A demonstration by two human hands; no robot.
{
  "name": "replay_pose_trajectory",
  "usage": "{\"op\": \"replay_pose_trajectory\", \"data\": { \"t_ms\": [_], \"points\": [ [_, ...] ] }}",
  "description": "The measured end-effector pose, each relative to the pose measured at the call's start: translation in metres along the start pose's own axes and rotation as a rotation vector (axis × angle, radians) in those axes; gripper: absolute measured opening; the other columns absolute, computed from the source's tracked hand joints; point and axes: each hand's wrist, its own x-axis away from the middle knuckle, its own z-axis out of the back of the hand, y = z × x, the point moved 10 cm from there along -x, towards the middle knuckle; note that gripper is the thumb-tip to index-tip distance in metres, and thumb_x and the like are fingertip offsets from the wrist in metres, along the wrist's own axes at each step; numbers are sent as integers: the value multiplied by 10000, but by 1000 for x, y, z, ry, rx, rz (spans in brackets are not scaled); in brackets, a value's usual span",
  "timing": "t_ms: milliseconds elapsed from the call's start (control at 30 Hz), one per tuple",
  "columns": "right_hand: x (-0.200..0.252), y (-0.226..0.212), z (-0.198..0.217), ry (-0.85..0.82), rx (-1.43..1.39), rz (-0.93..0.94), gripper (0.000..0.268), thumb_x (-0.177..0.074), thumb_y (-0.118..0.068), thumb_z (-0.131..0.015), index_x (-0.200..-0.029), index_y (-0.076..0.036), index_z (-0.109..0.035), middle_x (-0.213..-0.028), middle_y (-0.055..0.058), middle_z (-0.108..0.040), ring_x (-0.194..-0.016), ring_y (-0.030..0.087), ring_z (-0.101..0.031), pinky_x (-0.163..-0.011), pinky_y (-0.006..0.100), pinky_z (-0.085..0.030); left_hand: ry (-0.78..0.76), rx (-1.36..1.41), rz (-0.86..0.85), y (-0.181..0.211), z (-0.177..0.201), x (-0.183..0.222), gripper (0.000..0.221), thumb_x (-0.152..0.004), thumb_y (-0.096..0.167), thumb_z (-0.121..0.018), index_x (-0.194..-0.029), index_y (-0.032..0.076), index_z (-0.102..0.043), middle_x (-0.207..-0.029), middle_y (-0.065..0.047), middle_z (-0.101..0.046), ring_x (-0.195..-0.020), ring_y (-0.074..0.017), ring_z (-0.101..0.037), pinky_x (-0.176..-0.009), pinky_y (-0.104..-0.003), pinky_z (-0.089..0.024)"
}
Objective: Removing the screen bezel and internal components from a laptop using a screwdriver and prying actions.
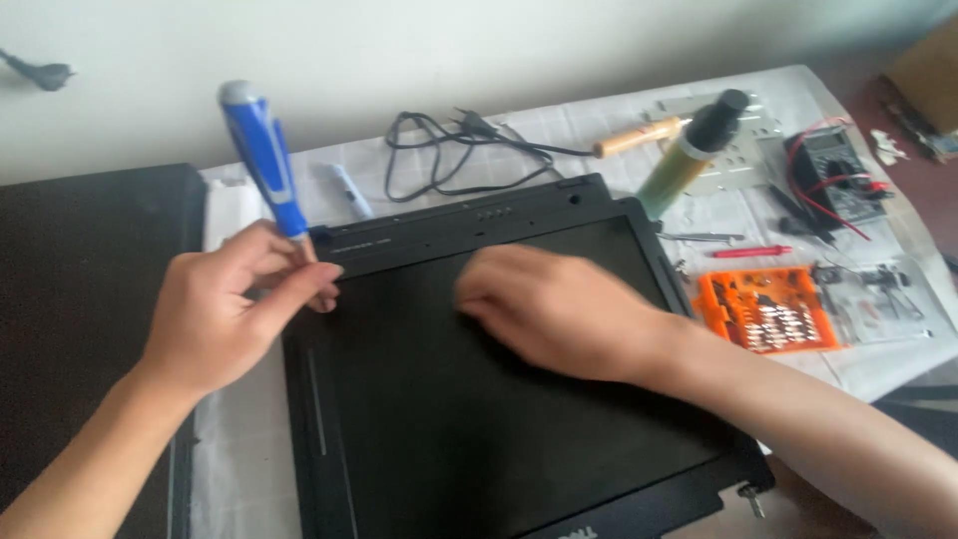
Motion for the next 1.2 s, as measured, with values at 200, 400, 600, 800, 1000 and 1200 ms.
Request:
{"op": "replay_pose_trajectory", "data": {
  "t_ms": [200, 400, 600, 800, 1000, 1200],
  "points": [
    [114, 70, 82, 159, 38, -461, 87, -944, -109, -687, -1027, -121, -709, -944, 6, -740, -745, 130, -671, -702, 270, -536, -7, -28, 38, -4, -5, 1, 132, -967, 103, -705, -910, 4, -637, -800, -64, -790, -667, -149, -789, -554, -197, -579],
    [200, 120, 109, 187, 147, -838, 111, -932, -130, -706, -1009, -143, -785, -954, -28, -795, -807, 126, -689, -728, 292, -510, 24, -6, 193, -1, -11, 7, 140, -1035, 16, -675, -966, -55, -576, -875, -149, -769, -709, -223, -771, -688, -250, -558],
    [215, 124, 109, 82, 176, -858, 162, -931, -122, -664, -1030, -173, -782, -969, -30, -808, -768, 152, -703, -679, 315, -540, 51, -89, 249, 28, -6, 21, 116, -1035, 3, -696, -1003, -79, -621, -921, -143, -767, -840, -215, -772, -793, -263, -567],
    [211, 124, 104, -1, 203, -933, 204, -959, -192, -646, -1101, -195, -792, -1053, -23, -820, -880, 146, -756, -687, 328, -591, 137, -28, 391, 33, 4, 74, 107, -1055, 5, -595, -1071, -96, -627, -976, -190, -768, -852, -230, -765, -816, -280, -554],
    [211, 115, 99, -6, 237, -968, 257, -995, -245, -568, -1091, -227, -806, -1096, -62, -817, -1010, 158, -751, -790, 362, -544, 310, -340, 528, -12, 39, 164, 138, -1240, 60, -610, -1163, -13, -697, -940, -106, -713, -811, -227, -641, -830, -355, -504],
    [205, 104, 96, -10, 314, -963, 250, -980, -297, -584, -1113, -300, -796, -1165, -88, -790, -1060, 192, -722, -811, 401, -531, 228, -1238, 388, 9, 32, 182, 122, -1214, 353, -736, -1105, 302, -749, -847, 35, -693, -799, -287, -690, -811, -432, -548]
  ]
}}
